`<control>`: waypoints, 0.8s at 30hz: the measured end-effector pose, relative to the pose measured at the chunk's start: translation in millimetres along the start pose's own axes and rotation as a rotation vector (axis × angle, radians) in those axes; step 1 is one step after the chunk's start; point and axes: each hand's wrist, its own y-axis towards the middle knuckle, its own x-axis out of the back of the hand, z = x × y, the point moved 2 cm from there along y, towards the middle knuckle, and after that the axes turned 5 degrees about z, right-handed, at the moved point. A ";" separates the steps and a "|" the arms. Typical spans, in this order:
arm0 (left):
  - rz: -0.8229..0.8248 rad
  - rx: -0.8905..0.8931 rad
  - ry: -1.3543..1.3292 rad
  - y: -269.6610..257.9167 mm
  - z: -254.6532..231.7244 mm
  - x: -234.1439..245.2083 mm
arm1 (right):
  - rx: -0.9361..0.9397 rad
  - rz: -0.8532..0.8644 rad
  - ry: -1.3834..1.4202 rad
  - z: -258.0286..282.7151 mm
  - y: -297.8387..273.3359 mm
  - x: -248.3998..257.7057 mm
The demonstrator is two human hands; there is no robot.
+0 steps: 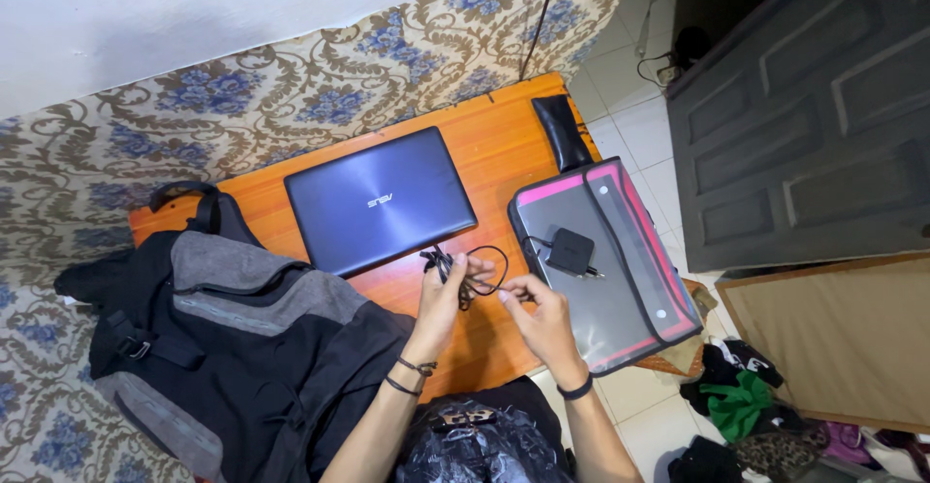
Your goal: The person coils a short USB cable and a longer laptop charger cable by hand on a wooden table. They place the coiled cables into a black backpack and a pink laptop sleeve, respectively, without using any tools.
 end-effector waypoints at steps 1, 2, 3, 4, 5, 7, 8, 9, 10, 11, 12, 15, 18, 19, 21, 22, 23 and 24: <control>-0.004 -0.020 0.047 -1.0 -4.7 -1.1 | 0.008 -0.005 0.052 -5.3 2.1 2.5; -0.008 -0.039 0.095 -2.1 -9.3 -1.0 | 0.016 -0.010 0.104 -10.6 3.7 5.3; -0.010 -0.060 0.143 -2.5 -13.4 -0.4 | -0.017 -0.023 0.191 -16.8 5.6 8.6; -0.017 -0.091 0.127 -1.9 -17.5 0.8 | -0.049 -0.035 0.278 -22.6 7.9 12.2; -0.023 -0.122 0.111 -0.4 -21.7 2.4 | -0.082 -0.048 0.365 -27.9 10.1 15.8; -0.060 -0.186 0.134 -0.4 -30.9 7.6 | -0.032 -0.037 0.626 -34.6 14.5 21.7; -0.092 -0.219 0.174 -1.1 -36.6 11.3 | -0.007 -0.031 0.757 -37.4 15.9 22.7; -0.124 -0.249 0.212 -2.3 -41.9 14.0 | 0.009 -0.018 0.836 -40.1 15.3 22.3; -0.110 -0.305 0.151 -2.8 -48.0 15.2 | 0.026 -0.005 0.916 -42.5 14.3 20.8; -0.095 -0.365 0.088 -0.7 -56.1 15.8 | 0.047 0.011 0.994 -44.2 15.8 19.0; -0.080 -0.425 0.026 1.8 -64.2 14.9 | 0.009 -0.015 0.884 -46.9 16.6 16.8; -0.004 -0.548 -0.048 9.0 -90.2 8.3 | -0.053 0.023 0.475 -51.1 12.0 8.9; 0.171 -0.512 -0.174 19.3 -119.3 -6.7 | 0.007 0.284 0.072 -43.9 10.8 7.6; 0.207 -0.476 -0.142 22.4 -129.9 -12.7 | 0.029 0.381 0.054 -38.7 14.4 8.7; 0.280 -0.406 -0.077 27.4 -152.6 -26.4 | 0.050 0.516 0.088 -22.2 26.9 13.0; 0.323 -0.409 -0.044 28.1 -164.5 -34.1 | 0.051 0.555 0.141 -11.1 34.2 19.1; 0.366 -0.413 -0.011 28.3 -176.0 -42.0 | 0.053 0.594 0.194 1.1 42.8 22.9; 0.410 -0.417 0.023 28.9 -187.4 -49.8 | 0.027 0.593 0.289 13.6 53.5 26.3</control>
